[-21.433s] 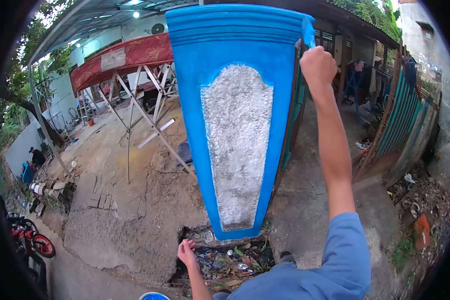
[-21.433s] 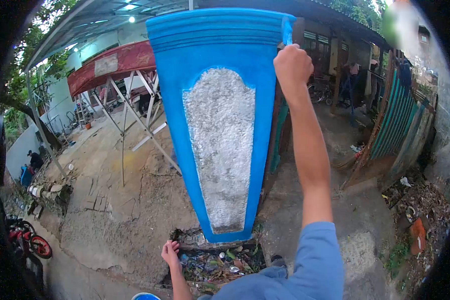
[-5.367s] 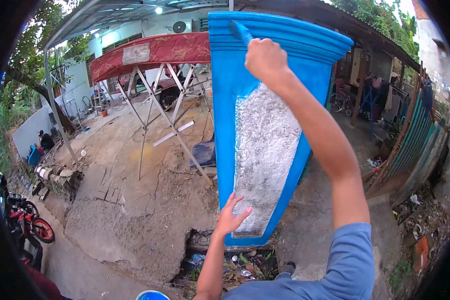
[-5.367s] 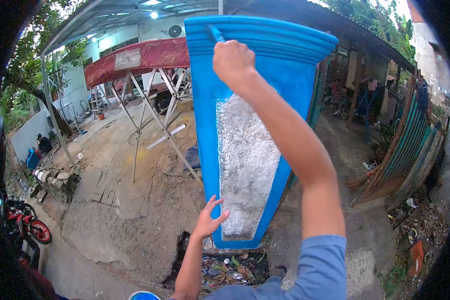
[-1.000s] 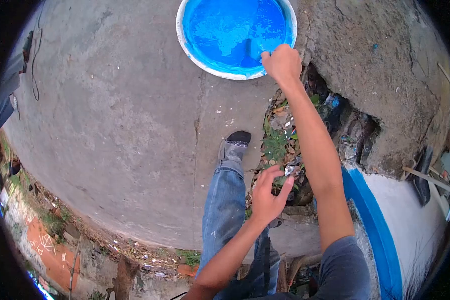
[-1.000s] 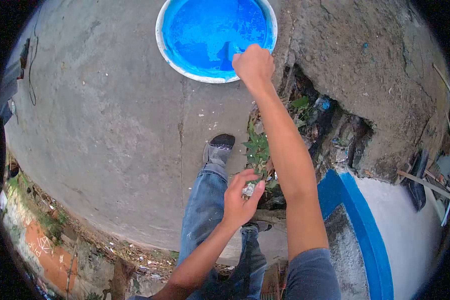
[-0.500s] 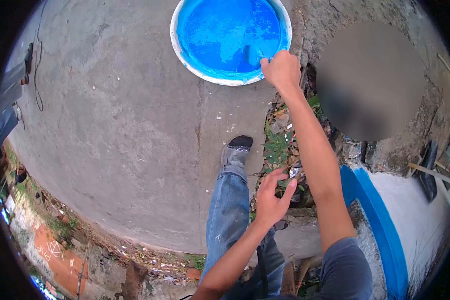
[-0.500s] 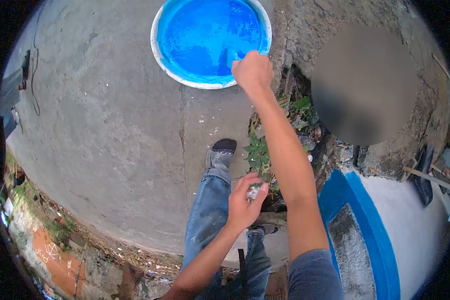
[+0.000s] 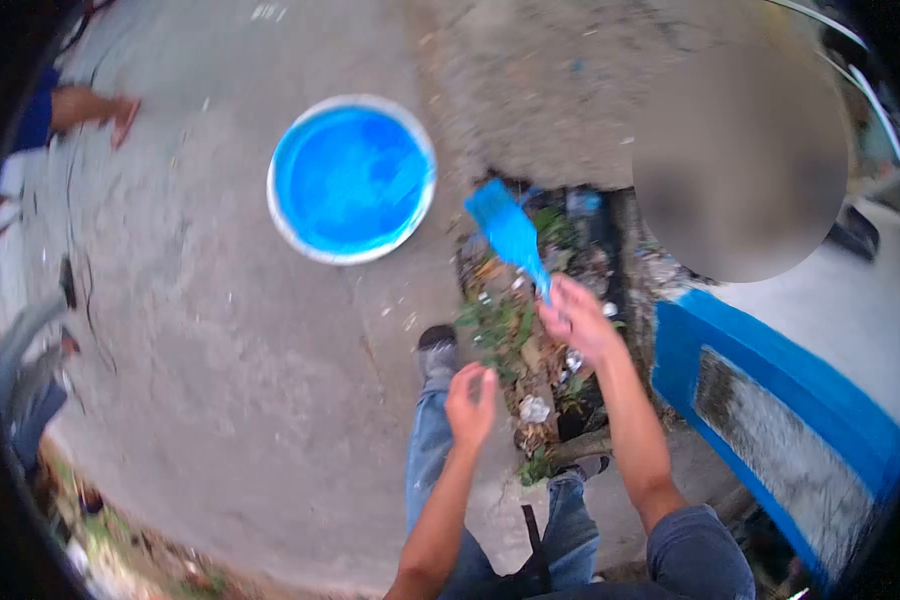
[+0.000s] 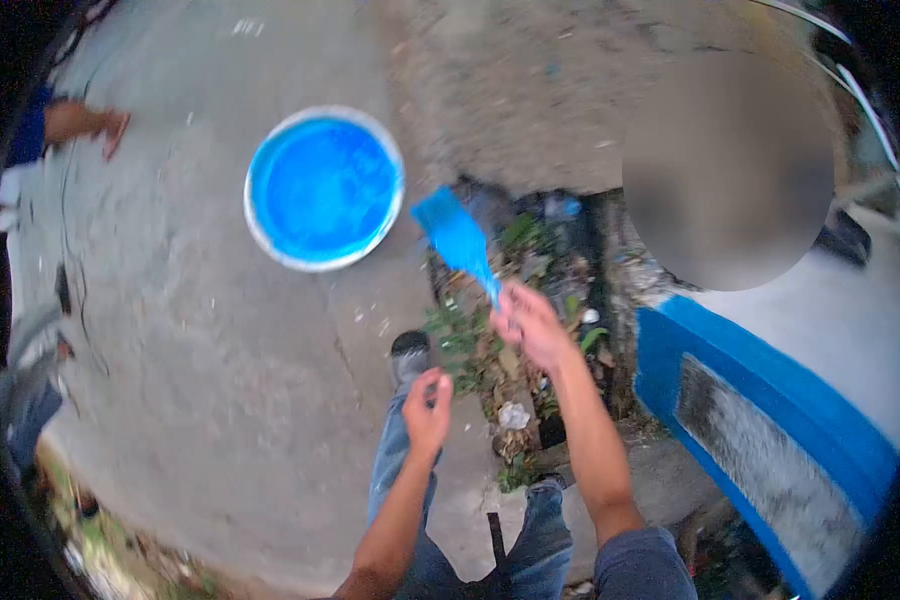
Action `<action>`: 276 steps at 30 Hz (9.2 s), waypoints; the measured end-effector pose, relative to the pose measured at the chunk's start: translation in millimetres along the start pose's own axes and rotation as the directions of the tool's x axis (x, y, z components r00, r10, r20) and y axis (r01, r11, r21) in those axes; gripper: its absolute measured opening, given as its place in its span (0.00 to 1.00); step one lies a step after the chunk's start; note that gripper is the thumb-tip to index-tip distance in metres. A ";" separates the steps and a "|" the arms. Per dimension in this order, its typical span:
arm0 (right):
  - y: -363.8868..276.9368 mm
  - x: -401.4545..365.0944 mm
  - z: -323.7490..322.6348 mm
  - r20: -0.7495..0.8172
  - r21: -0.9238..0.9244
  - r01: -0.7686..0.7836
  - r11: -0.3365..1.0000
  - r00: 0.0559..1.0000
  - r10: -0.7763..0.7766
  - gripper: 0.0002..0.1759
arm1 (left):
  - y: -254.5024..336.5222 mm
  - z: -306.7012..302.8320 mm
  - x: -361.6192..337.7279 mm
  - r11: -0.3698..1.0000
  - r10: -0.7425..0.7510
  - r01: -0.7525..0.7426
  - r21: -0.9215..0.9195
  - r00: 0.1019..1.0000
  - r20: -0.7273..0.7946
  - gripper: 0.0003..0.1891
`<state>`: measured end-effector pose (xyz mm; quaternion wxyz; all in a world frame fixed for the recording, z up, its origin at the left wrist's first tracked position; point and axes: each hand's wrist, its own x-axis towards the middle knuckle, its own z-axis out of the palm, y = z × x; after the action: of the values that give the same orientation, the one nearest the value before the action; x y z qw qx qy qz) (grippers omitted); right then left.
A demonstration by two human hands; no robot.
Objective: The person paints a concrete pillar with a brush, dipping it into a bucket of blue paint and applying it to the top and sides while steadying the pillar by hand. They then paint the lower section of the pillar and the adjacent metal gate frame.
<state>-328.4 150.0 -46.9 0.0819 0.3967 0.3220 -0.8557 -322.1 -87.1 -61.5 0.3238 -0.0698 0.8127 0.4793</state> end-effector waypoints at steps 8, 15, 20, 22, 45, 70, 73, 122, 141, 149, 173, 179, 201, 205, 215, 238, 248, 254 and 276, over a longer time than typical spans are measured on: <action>-57.5 -377.3 -22.7 -0.047 0.431 0.301 0.851 0.949 -0.311 0.16 | 55.5 36.6 -127.3 0.968 0.229 -0.230 0.105 0.973 0.026 0.15; -91.0 -770.4 -5.3 -0.755 -0.236 0.602 0.763 0.380 -0.534 0.13 | 224.7 174.0 -277.8 0.800 0.544 -0.599 0.000 0.727 0.420 0.16; -121.7 -983.0 85.8 -0.574 -0.810 0.177 0.559 -0.433 -0.695 0.10 | 344.2 195.2 -435.5 0.746 0.627 -0.577 -0.334 0.439 0.643 0.14; -129.4 -1039.4 100.6 -0.442 -0.849 0.035 0.528 -0.596 -0.671 0.11 | 344.3 220.5 -470.1 0.663 0.711 -0.584 -0.469 0.295 0.638 0.11; -273.2 -1150.0 155.3 -0.032 -0.472 -0.423 0.774 -0.869 -0.494 0.15 | 390.1 153.6 -537.7 0.621 0.667 -0.597 -0.508 0.062 0.742 0.12; -206.0 -1200.7 101.2 0.098 -0.528 -0.424 0.736 -0.891 -0.443 0.16 | 370.7 162.5 -552.9 0.619 0.621 -0.637 -0.459 0.040 0.783 0.12; -183.2 -1214.1 97.9 0.232 -0.460 -0.378 0.803 -0.925 -0.302 0.16 | 368.5 158.6 -565.3 0.639 0.597 -0.616 -0.461 0.020 0.802 0.12; -426.6 -1016.1 217.4 0.240 -0.529 -0.702 0.477 -0.663 -0.709 0.09 | 409.1 128.2 -505.6 0.605 0.740 -0.538 -0.586 0.108 0.664 0.11; -369.5 -1080.9 222.0 0.193 -0.533 -0.618 0.578 -0.754 -0.628 0.13 | 428.5 109.1 -486.6 0.647 0.694 -0.562 -0.516 0.153 0.703 0.10; -425.7 -1007.9 226.3 0.221 -0.578 -0.721 0.382 -0.589 -0.777 0.09 | 430.4 102.7 -496.9 0.632 0.715 -0.546 -0.550 0.136 0.686 0.10; -423.8 -1004.7 221.8 0.160 -0.630 -0.623 0.463 -0.688 -0.708 0.11 | 442.9 97.6 -499.6 0.663 0.670 -0.571 -0.483 0.166 0.723 0.11; -437.8 -974.7 221.0 0.251 -0.688 -0.665 0.290 -0.593 -0.765 0.09 | 428.4 101.6 -489.5 0.652 0.702 -0.537 -0.536 0.159 0.694 0.11; -425.4 -952.0 147.8 0.226 -0.610 -0.629 0.482 -0.721 -0.655 0.24 | 426.6 102.8 -488.9 0.677 0.682 -0.515 -0.527 0.167 0.712 0.10; -439.4 -930.3 171.2 0.242 -0.691 -0.637 0.341 -0.648 -0.722 0.23 | 421.2 97.8 -469.9 0.677 0.697 -0.538 -0.502 0.251 0.671 0.10; -352.2 -1019.3 104.4 0.083 -0.561 -0.574 0.597 -0.756 -0.649 0.14 | 432.2 95.3 -474.5 0.643 0.732 -0.515 -0.567 0.193 0.654 0.12; -361.6 -1014.7 87.7 0.226 -0.624 -0.643 0.444 -0.693 -0.685 0.16 | 397.5 109.6 -500.0 0.668 0.678 -0.523 -0.529 0.136 0.722 0.10; -162.1 -1181.6 22.7 0.093 -0.384 -0.458 0.802 -0.883 -0.460 0.14 | 354.0 160.2 -600.5 0.711 0.591 -0.467 -0.525 -0.007 0.807 0.10; -196.8 -1153.3 16.7 0.061 -0.450 -0.410 0.793 -0.900 -0.431 0.13 | 329.4 158.7 -601.1 0.653 0.595 -0.540 -0.531 -0.067 0.801 0.09; -232.8 -1132.9 41.1 0.124 -0.478 -0.595 0.646 -0.774 -0.621 0.11 | 347.9 117.9 -570.8 0.660 0.641 -0.560 -0.501 0.072 0.764 0.10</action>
<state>314.9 175.3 914.8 -0.3744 0.6769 0.4702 0.4248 30.2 82.3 493.4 0.4791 0.5311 0.4290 0.5517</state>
